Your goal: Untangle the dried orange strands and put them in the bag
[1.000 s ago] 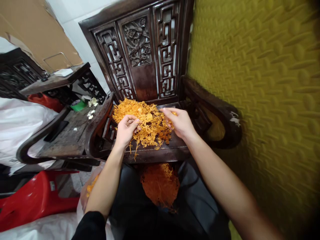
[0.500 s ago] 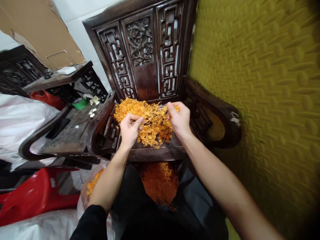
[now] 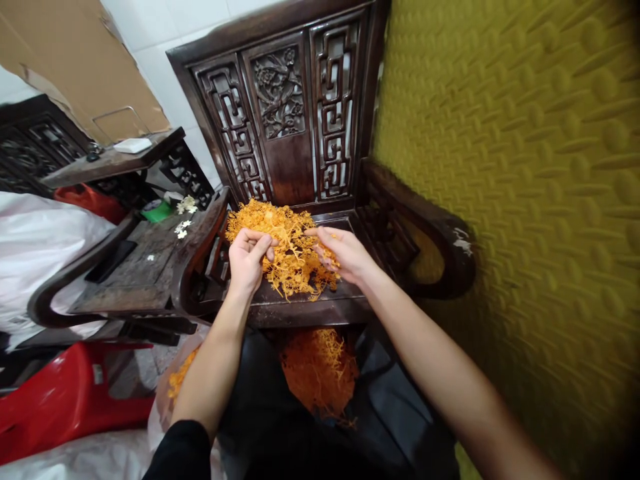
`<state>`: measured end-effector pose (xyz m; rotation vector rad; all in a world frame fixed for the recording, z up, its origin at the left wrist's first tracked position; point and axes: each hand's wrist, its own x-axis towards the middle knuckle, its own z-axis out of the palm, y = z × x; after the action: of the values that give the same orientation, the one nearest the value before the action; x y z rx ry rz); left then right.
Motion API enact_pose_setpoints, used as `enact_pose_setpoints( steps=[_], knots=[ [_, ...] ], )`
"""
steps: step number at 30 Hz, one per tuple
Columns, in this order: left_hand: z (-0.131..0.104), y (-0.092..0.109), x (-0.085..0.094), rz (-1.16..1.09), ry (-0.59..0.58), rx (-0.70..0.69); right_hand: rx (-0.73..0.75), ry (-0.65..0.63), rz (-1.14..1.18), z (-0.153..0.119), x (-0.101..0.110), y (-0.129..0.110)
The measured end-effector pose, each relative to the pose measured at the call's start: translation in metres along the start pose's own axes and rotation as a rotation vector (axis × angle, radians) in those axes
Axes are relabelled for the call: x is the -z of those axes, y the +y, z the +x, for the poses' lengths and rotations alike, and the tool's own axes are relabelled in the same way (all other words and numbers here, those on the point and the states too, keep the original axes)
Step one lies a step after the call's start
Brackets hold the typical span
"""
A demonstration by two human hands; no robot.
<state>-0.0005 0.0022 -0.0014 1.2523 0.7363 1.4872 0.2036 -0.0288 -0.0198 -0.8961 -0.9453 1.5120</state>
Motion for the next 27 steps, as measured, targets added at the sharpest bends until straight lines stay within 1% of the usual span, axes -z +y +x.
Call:
enact_pose_setpoints(
  steps=[2, 4, 6, 8, 10, 11, 14, 16, 18, 20, 21, 23, 24, 25, 27],
  knots=[
    [-0.001, 0.000, 0.000, -0.011, -0.027, 0.005, -0.094, -0.054, 0.017, 0.001, -0.005, 0.002],
    [-0.002, 0.000, 0.000, -0.023, -0.075, 0.024, -0.150, -0.094, 0.053, 0.004, -0.009, 0.005],
    [-0.003, -0.001, 0.001, -0.031, -0.129, 0.050, -0.167, -0.135, 0.095, 0.006, -0.015, 0.007],
    [-0.004, -0.002, 0.002, -0.035, -0.167, 0.069, -0.129, -0.149, 0.113, 0.006, -0.020, 0.007],
    [-0.005, -0.003, 0.003, -0.020, -0.189, 0.066, -0.052, -0.106, 0.079, 0.005, -0.024, 0.007],
    [-0.005, -0.004, 0.002, -0.004, -0.200, 0.057, -0.008, -0.060, 0.045, 0.005, -0.025, 0.008],
    [-0.007, -0.004, 0.000, 0.035, -0.220, 0.015, 0.126, 0.143, -0.121, 0.007, -0.024, 0.011],
    [-0.008, -0.001, -0.001, 0.016, -0.196, -0.029, 0.212, 0.259, -0.281, 0.010, -0.017, 0.013],
    [-0.007, 0.005, 0.001, -0.014, -0.145, -0.056, 0.287, 0.277, -0.453, 0.013, -0.005, 0.012],
    [-0.003, 0.013, 0.007, -0.048, -0.062, -0.084, 0.346, 0.300, -0.511, 0.014, 0.014, 0.005],
    [-0.001, 0.017, 0.012, -0.074, -0.010, -0.108, 0.365, 0.348, -0.466, 0.015, 0.026, 0.000],
    [0.005, 0.024, 0.022, -0.149, 0.080, -0.157, 0.356, 0.476, -0.259, 0.015, 0.047, -0.011],
    [0.007, 0.026, 0.025, -0.192, 0.095, -0.161, 0.330, 0.498, -0.149, 0.014, 0.055, -0.015],
    [0.008, 0.027, 0.027, -0.235, 0.086, -0.137, 0.292, 0.481, -0.064, 0.014, 0.059, -0.018],
    [0.008, 0.026, 0.025, -0.316, 0.022, -0.025, 0.211, 0.364, 0.005, 0.011, 0.056, -0.018]
  ],
)
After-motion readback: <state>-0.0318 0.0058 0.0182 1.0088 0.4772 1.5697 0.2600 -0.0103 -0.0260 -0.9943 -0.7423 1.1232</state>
